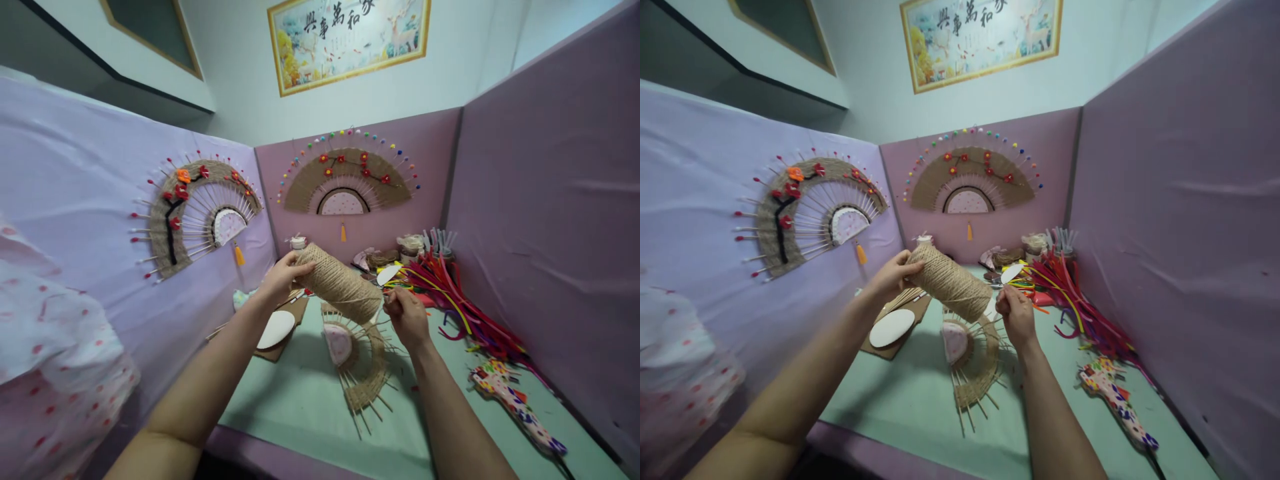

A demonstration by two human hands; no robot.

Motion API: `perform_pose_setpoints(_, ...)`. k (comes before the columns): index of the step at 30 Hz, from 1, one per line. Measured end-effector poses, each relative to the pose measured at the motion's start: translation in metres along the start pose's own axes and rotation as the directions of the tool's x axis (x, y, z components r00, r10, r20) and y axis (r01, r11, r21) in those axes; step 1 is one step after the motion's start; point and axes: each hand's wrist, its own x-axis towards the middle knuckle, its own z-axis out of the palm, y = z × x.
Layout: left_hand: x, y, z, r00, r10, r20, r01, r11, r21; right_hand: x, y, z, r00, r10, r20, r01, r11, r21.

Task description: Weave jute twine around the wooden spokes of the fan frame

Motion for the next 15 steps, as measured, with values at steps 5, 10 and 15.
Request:
perform_pose_setpoints(5,-0.001,-0.007,-0.004,0.999,-0.028,0.029,0.030,0.998,-0.049,0.009,-0.021,-0.028,0.965,-0.067,-0.253,0.120,0.972,0.201)
perform_pose_setpoints(10,0.002,-0.006,-0.029,0.970,-0.227,0.092,0.245,0.911,-0.333,0.019,-0.032,-0.066,0.714,-0.034,-0.699,0.174,0.976,0.130)
perform_pose_setpoints(15,0.004,0.002,-0.029,0.955,-0.239,-0.178,0.027,0.665,-0.746,0.022,-0.027,-0.086,0.537,-0.228,-0.812,0.184,0.971,-0.151)
